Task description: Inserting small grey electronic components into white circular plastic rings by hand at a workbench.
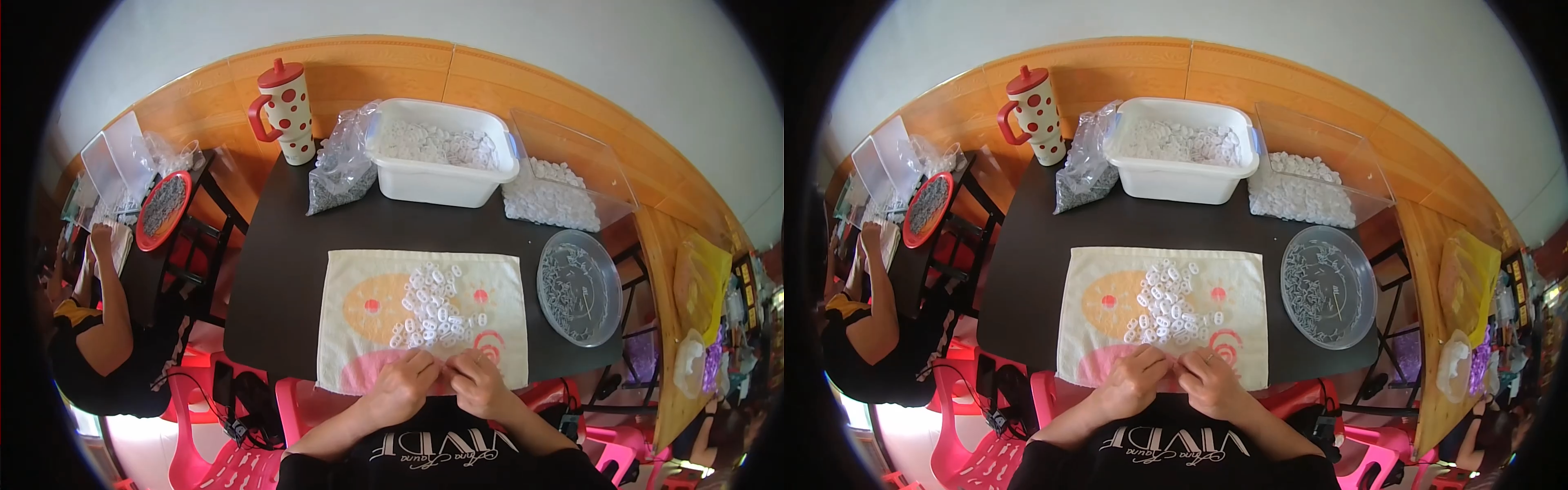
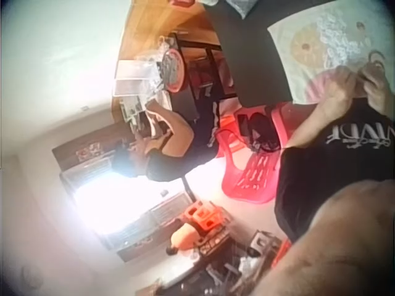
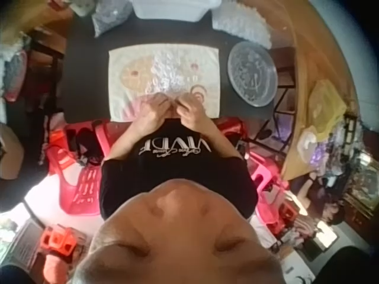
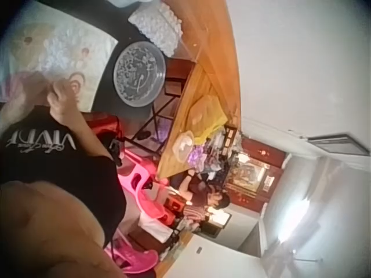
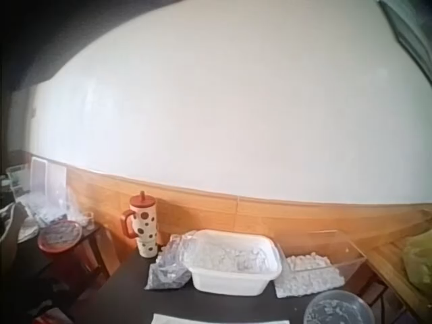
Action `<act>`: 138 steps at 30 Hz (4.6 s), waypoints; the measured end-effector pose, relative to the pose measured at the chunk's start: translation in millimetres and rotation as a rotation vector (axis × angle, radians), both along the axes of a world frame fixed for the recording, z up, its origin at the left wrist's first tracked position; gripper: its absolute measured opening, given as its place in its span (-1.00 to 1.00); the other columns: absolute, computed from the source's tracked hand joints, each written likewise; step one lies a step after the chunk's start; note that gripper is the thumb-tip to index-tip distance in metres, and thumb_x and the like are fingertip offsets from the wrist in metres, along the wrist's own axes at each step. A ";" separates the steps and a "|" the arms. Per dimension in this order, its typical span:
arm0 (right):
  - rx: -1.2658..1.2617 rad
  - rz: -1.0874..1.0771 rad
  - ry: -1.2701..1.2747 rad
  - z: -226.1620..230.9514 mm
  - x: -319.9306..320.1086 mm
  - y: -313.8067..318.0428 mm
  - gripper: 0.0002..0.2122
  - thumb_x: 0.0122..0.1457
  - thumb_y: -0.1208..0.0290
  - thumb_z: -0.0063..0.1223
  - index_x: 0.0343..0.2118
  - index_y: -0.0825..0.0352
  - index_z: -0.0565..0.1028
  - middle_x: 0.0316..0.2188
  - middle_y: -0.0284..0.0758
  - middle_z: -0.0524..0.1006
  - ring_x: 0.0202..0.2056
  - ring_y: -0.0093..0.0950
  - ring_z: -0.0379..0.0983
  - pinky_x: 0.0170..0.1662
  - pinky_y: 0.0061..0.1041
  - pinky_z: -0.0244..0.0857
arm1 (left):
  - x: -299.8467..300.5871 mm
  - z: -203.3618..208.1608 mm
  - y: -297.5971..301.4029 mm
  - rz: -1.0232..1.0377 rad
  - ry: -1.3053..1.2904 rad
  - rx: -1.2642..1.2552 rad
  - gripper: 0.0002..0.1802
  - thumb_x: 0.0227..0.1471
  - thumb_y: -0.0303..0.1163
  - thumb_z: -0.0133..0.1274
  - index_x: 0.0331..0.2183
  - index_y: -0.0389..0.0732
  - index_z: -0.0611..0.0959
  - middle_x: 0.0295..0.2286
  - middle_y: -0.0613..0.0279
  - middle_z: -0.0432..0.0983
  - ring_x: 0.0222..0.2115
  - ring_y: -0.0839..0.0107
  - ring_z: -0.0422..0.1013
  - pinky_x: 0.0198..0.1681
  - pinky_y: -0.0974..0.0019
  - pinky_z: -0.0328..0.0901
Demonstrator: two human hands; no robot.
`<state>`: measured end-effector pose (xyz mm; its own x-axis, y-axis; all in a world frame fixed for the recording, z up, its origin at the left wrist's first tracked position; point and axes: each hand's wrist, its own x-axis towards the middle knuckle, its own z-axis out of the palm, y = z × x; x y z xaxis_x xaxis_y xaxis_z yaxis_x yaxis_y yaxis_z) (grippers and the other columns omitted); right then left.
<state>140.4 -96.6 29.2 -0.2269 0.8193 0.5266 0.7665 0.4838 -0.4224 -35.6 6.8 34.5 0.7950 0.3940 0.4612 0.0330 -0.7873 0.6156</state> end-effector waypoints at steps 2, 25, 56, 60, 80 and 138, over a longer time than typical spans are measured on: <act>-0.015 0.001 0.002 -1.3 0.4 1.5 -0.71 -0.27 0.64 0.07 -0.36 0.51 0.51 -0.31 -0.16 0.43 -0.35 -0.21 0.39 -0.27 -0.28 0.30 | 0.7 0.2 1.6 -0.019 0.022 0.003 -0.68 -0.34 -0.71 0.05 -0.37 -0.37 0.59 -0.38 0.06 0.47 -0.37 0.09 0.46 -0.43 0.18 0.40; 0.349 -0.506 -0.048 116.2 97.8 53.2 -0.94 0.09 0.66 0.10 -0.44 0.39 0.46 -0.52 -0.21 0.46 -0.42 -0.34 0.47 -0.34 -0.39 0.34 | -6.2 0.7 -4.5 0.134 -0.203 -0.043 -0.80 -0.10 -0.64 0.21 -0.32 -0.37 0.65 -0.40 0.03 0.53 -0.41 0.11 0.48 -0.35 0.18 0.39; -0.126 -0.345 -0.128 17.9 65.4 97.8 -0.91 0.03 0.59 0.06 -0.38 0.36 0.54 -0.38 -0.16 0.46 -0.22 -0.14 0.42 -0.15 -0.23 0.33 | -5.3 -2.5 6.4 0.172 -0.049 0.059 -0.79 -0.21 -0.65 0.21 -0.38 -0.34 0.64 -0.40 0.04 0.46 -0.37 0.04 0.40 -0.32 0.13 0.35; -0.202 -0.325 -0.177 18.6 79.3 96.6 -0.92 0.05 0.57 0.07 -0.37 0.37 0.52 -0.35 -0.19 0.47 -0.22 -0.19 0.42 -0.16 -0.28 0.33 | -4.4 4.0 8.1 0.163 -0.057 0.012 -0.79 -0.19 -0.63 0.22 -0.37 -0.35 0.64 -0.38 0.03 0.49 -0.36 0.04 0.42 -0.31 0.14 0.36; -0.442 0.072 0.564 43.6 51.8 57.8 -0.93 0.05 0.58 0.17 -0.38 0.37 0.53 -0.44 -0.18 0.52 -0.37 -0.21 0.52 -0.31 -0.32 0.36 | 34.3 39.5 -13.5 0.401 -0.130 -0.316 -0.74 -0.15 -0.71 0.23 -0.29 -0.38 0.67 -0.36 0.02 0.55 -0.41 0.21 0.52 -0.36 0.30 0.41; 0.048 -0.148 0.566 49.4 14.1 37.2 -0.83 0.01 0.81 0.17 -0.33 0.48 0.52 -0.42 -0.22 0.54 -0.46 -0.51 0.42 -0.41 -0.64 0.25 | 33.9 16.7 7.6 0.008 -0.522 -1.211 -0.78 0.12 -0.72 0.06 -0.17 -0.37 0.65 -0.37 0.18 0.57 -0.40 0.45 0.56 -0.39 0.48 0.44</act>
